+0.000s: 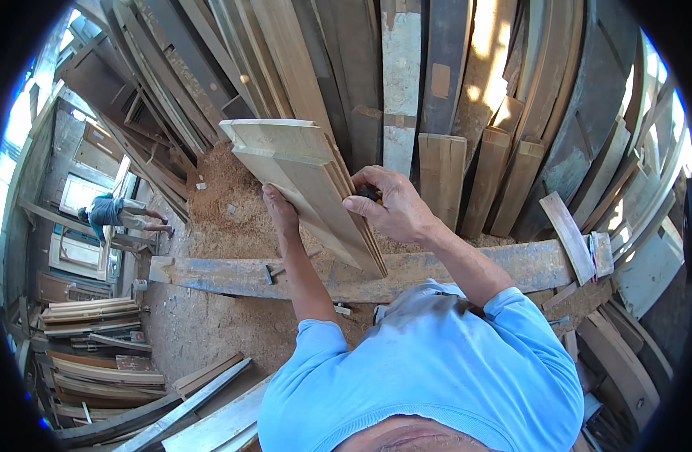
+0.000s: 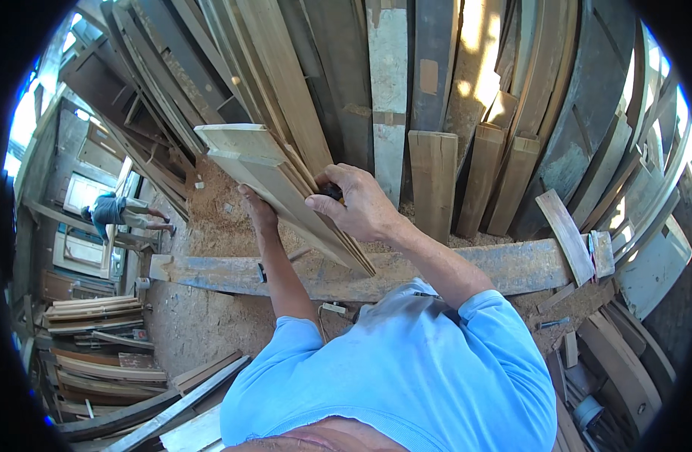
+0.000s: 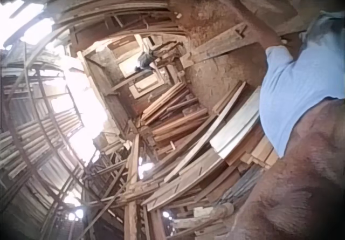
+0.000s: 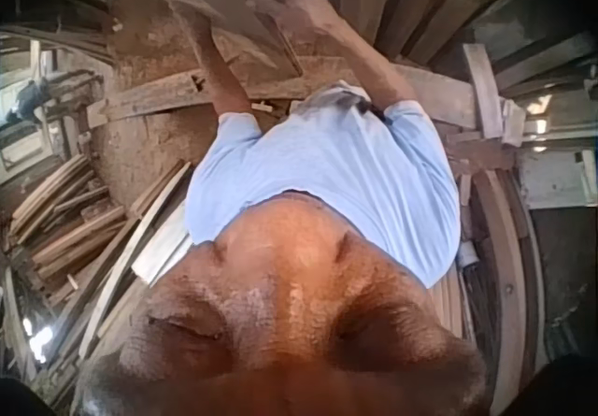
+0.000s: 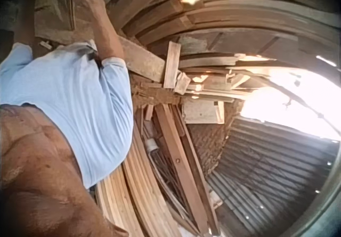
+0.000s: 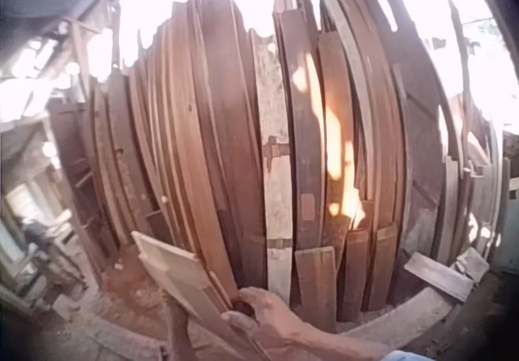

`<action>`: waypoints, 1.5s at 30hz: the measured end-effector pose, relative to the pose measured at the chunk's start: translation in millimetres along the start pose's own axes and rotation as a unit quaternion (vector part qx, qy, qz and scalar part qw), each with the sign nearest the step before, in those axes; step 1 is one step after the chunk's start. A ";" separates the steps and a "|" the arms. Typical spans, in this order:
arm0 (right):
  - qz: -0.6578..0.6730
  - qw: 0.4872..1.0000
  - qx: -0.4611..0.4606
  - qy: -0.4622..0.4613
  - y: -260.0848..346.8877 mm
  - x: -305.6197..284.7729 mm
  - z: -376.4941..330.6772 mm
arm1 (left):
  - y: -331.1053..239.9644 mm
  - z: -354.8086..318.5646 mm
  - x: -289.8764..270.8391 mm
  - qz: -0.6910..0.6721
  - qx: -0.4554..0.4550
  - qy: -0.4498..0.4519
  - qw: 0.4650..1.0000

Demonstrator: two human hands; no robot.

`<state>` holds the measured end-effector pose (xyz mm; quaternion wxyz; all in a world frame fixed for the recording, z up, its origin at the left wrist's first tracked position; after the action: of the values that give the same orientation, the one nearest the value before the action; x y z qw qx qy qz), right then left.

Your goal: The person measures a wooden board with a tape measure, marks it, and then cuts the board using a circular saw while another board is placed over it as a guide. The person then uses a chisel and hammer to remove a small piece of wood.

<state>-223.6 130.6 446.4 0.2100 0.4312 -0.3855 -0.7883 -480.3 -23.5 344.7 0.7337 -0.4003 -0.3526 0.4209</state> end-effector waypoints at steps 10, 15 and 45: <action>0.021 0.997 0.070 0.037 -27.7 -4.9 -11.7 | -11.2 -14.8 -9.5 0.149 0.051 0.043 0.987; 0.101 0.985 0.143 0.018 -89.3 1.9 -24.8 | -61.3 -39.6 20.2 0.008 0.040 0.108 0.993; -0.171 0.861 0.478 0.025 -353.9 22.9 -286.3 | -41.5 -54.3 132.8 0.097 0.048 0.234 0.966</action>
<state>5.5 210.8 60.6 -0.1507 0.5571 -0.6300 -0.5197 -367.3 66.8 381.9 0.7698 -0.4843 -0.1102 0.4009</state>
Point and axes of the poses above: each hand's wrist, its own z-axis towards the middle knuckle, its own x-axis out of the palm, y = z × x, the point moved 4 cm from there along z, towards the middle knuckle, and after that the axes turned 14 degrees about -z, right-handed, at the moved point
